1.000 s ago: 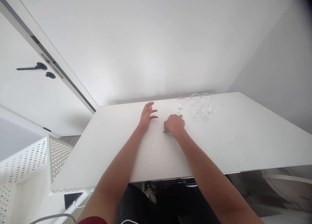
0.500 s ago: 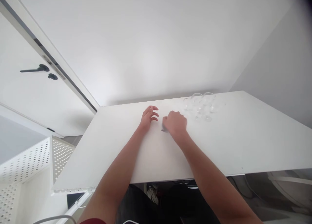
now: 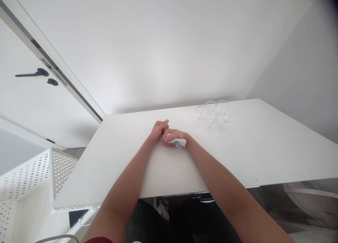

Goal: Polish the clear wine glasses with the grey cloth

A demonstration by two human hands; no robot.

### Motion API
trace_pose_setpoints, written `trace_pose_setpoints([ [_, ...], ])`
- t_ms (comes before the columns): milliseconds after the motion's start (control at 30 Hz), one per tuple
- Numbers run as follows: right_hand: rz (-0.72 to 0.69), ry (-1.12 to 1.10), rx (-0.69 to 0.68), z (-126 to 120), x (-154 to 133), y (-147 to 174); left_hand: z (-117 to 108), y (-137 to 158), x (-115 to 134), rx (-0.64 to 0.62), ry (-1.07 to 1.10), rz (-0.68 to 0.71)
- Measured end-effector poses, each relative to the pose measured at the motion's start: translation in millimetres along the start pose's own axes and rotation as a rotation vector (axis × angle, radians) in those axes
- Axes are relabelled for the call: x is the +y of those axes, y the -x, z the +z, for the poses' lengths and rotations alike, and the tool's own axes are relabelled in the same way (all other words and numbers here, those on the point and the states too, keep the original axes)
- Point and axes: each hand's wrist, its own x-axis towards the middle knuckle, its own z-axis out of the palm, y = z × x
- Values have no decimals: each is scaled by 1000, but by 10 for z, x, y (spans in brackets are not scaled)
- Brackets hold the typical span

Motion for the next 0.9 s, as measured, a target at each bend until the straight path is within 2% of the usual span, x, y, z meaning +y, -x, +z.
trace_pose_setpoints([
  [100, 36, -73, -136, -34, 38, 0, 25, 29, 16, -62, -105, -25],
  [233, 48, -87, -127, -55, 93, -16, 40, 52, 49, -135, -197, -46],
  [500, 74, -72, -136, -62, 77, -4, 43, 74, 78, -180, -212, -90],
  [733, 254, 36, -187, -44, -27, 2, 0, 106, 67, -262, -176, -134],
  [900, 213, -9, -164, -44, 34, 12, -13, 118, 57, -252, -174, -122],
])
